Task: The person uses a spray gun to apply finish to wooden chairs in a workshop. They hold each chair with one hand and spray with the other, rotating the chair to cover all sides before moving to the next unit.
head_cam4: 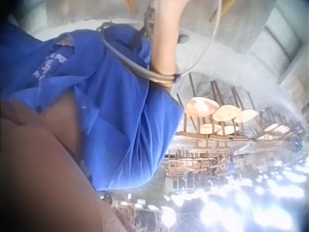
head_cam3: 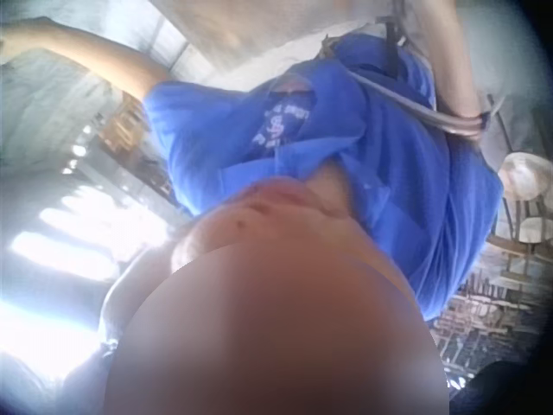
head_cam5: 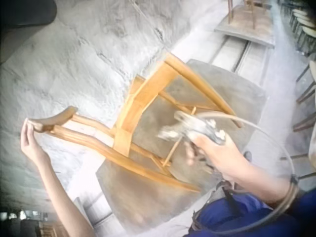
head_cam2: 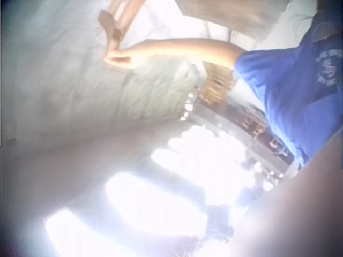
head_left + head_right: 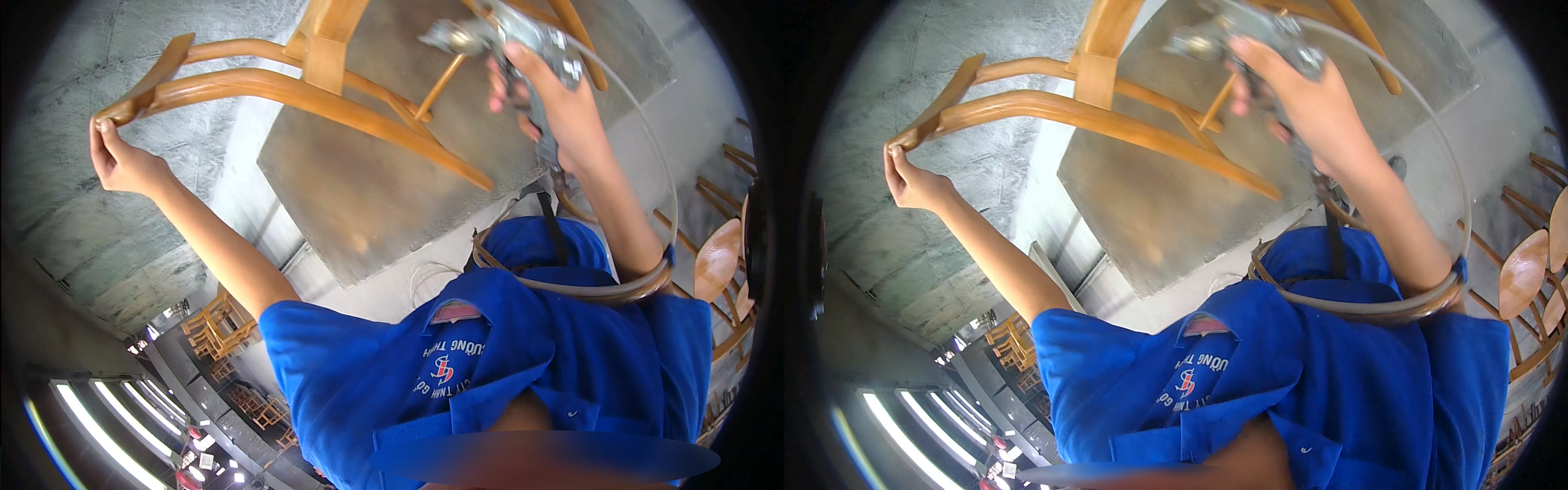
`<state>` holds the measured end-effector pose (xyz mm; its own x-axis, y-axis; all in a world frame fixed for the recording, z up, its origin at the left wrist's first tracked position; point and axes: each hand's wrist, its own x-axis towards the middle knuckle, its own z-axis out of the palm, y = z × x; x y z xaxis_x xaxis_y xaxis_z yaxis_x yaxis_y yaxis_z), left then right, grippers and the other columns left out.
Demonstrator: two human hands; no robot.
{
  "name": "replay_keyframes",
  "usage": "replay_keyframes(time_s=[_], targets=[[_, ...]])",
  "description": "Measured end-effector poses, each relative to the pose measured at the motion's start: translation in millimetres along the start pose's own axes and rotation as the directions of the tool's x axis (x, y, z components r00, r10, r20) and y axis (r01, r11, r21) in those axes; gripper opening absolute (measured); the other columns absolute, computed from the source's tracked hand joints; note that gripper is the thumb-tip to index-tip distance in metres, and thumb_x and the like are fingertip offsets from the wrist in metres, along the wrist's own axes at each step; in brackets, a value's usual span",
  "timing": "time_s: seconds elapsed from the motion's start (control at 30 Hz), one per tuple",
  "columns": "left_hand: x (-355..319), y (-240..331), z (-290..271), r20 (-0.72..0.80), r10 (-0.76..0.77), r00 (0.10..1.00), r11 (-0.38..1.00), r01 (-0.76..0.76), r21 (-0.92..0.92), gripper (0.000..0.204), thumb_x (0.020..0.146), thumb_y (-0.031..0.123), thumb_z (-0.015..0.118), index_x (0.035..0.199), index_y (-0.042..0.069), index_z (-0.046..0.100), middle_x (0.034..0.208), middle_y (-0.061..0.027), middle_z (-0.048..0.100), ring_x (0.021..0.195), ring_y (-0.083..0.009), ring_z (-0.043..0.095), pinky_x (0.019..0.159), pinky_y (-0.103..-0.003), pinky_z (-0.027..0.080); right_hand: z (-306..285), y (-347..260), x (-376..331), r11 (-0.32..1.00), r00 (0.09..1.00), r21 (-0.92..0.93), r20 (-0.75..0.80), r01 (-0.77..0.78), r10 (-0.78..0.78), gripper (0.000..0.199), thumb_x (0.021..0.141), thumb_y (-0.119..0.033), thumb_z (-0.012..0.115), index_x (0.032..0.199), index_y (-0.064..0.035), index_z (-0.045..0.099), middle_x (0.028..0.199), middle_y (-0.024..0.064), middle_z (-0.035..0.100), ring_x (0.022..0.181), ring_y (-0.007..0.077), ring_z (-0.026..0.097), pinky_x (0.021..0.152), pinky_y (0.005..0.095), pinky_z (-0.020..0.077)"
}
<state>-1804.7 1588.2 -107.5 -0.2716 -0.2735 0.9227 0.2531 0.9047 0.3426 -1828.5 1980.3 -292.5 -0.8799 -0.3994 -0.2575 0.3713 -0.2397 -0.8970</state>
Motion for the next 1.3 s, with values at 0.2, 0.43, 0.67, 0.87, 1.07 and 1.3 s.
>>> replay_keyframes(time_s=[0.2,0.43,0.67,0.87,1.07,1.3], targets=[[-29,29,-13,-0.014,0.051,0.999,0.993,-0.052,-0.109,0.034,0.090,0.016,0.069,0.113,-0.009,0.065,0.111,-0.0160,0.068,0.100,-0.0186,0.065,0.090,-0.031,0.053,57,-59,32,0.952,0.970,0.290,0.187,0.094,-0.153,0.021,0.101,-0.022,0.053,0.092,-0.0056,0.061,0.071,0.0031,0.063,0.057,0.0092,0.060,0.038,0.0222,0.0360],[-39,26,-11,0.040,0.085,0.996,0.957,-0.071,-0.280,0.042,0.092,0.024,0.065,0.121,-0.005,0.058,0.115,-0.0178,0.066,0.109,-0.0245,0.062,0.098,-0.037,0.050,24,-25,10,0.996,0.998,0.084,0.058,-0.005,0.000,0.035,0.095,-0.043,0.060,0.095,-0.0077,0.062,0.071,-0.0011,0.061,0.067,0.0059,0.062,0.042,0.0202,0.0321],[-8,-27,-9,0.150,-0.078,0.986,0.984,0.100,-0.147,0.034,0.101,0.020,0.051,0.124,-0.004,0.057,0.121,-0.0173,0.065,0.114,-0.0261,0.060,0.102,-0.039,0.048,-36,11,-38,0.984,0.996,-0.162,0.041,-0.067,0.075,0.033,0.094,-0.041,0.064,0.087,-0.0084,0.064,0.069,-0.0017,0.059,0.053,0.0040,0.049,0.041,0.0206,0.0317],[-40,14,1,-0.034,-0.030,0.999,0.998,0.029,-0.049,0.039,0.101,0.023,0.052,0.129,-0.005,0.055,0.125,-0.0167,0.063,0.115,-0.0251,0.060,0.103,-0.038,0.047,-130,60,-92,0.964,0.993,-0.241,-0.063,-0.114,0.102,0.053,0.101,-0.053,0.044,0.101,-0.0044,0.065,0.072,0.0015,0.063,0.048,0.0054,0.048,0.039,0.0210,0.0328],[-107,113,55,0.268,0.414,0.870,0.907,-0.418,-0.045,0.047,0.098,0.027,0.057,0.136,-0.001,0.053,0.135,-0.0166,0.058,0.126,-0.0275,0.053,0.107,-0.040,0.039,-187,61,-122,0.991,0.917,-0.050,-0.388,-0.125,0.097,0.085,0.097,-0.072,0.020,0.111,0.0011,0.062,0.077,0.0063,0.063,0.061,0.0104,0.060,0.038,0.0210,0.0342],[-113,173,179,0.477,0.495,0.726,0.867,-0.446,-0.222,0.051,0.094,0.032,0.060,0.136,0.005,0.055,0.138,-0.0127,0.057,0.130,-0.0273,0.050,0.113,-0.046,0.024,-212,-1,-82,0.951,0.913,-0.207,-0.293,0.229,-0.283,0.090,0.094,-0.076,0.021,0.115,0.0021,0.061,0.080,0.0055,0.064,0.070,0.0093,0.062,0.039,0.0198,0.0333]])
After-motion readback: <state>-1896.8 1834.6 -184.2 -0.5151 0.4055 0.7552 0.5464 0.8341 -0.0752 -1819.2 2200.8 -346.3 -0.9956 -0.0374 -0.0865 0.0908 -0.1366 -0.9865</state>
